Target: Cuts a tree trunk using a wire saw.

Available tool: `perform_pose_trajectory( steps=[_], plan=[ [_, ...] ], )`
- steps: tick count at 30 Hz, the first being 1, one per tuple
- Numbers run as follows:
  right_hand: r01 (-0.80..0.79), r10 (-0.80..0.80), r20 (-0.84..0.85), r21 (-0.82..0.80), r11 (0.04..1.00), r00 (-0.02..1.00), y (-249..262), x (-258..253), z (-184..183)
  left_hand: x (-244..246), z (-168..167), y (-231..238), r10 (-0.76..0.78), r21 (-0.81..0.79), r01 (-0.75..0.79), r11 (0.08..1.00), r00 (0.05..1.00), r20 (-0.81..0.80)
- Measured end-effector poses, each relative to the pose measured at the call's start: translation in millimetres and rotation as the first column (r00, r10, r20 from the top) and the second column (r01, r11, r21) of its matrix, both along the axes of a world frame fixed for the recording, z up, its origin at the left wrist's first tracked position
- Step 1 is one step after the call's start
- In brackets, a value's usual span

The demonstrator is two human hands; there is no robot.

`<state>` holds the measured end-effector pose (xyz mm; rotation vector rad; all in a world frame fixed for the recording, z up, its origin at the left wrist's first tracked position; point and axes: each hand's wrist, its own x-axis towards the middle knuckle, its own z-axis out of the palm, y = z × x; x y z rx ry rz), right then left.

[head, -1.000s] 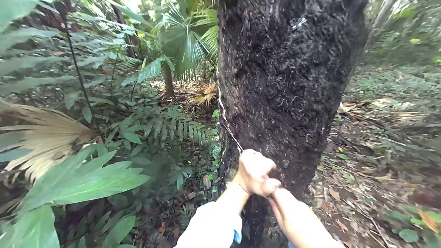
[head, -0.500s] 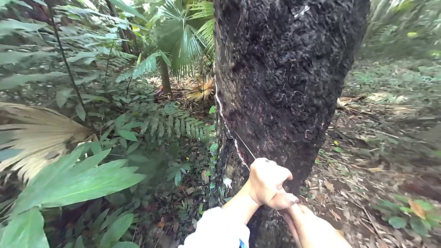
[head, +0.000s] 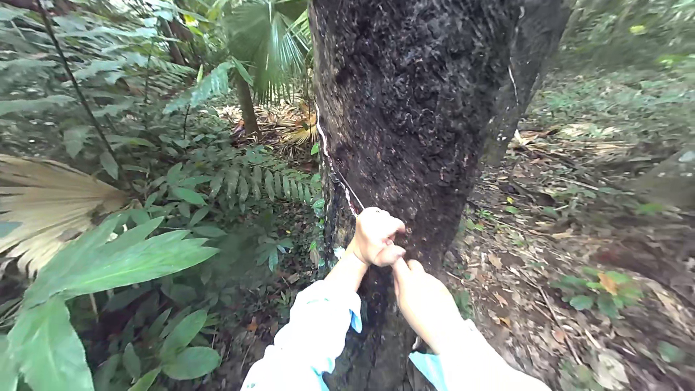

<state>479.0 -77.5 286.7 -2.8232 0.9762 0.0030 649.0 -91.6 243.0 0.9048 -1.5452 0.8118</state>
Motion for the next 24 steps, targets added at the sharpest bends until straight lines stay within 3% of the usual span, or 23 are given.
perform_pose_trajectory(
  steps=[3, 14, 20, 24],
  plan=[
    [0.029, -0.021, -0.083, 0.097, 0.995, 0.996, 0, 8, 3, 7, -6, 0, 0.027, 0.020, -0.028, 0.999, 0.998, 0.052],
    [-0.020, 0.022, -0.013, 0.140, 0.990, 1.000, -16, -2, -17, -11, -14, -2, 0.147, 0.103, -0.149, 0.983, 0.989, 0.022],
    [-0.090, 0.079, 0.084, 0.125, 0.988, 0.993, -14, 33, 6, 22, 13, 7, 0.233, 0.128, -0.229, 0.965, 0.972, -0.015],
    [-0.125, 0.100, 0.221, 0.103, 0.987, 0.970, -8, 28, 3, 17, 37, 22, 0.236, 0.097, -0.247, 0.964, 0.966, 0.107]
  ],
)
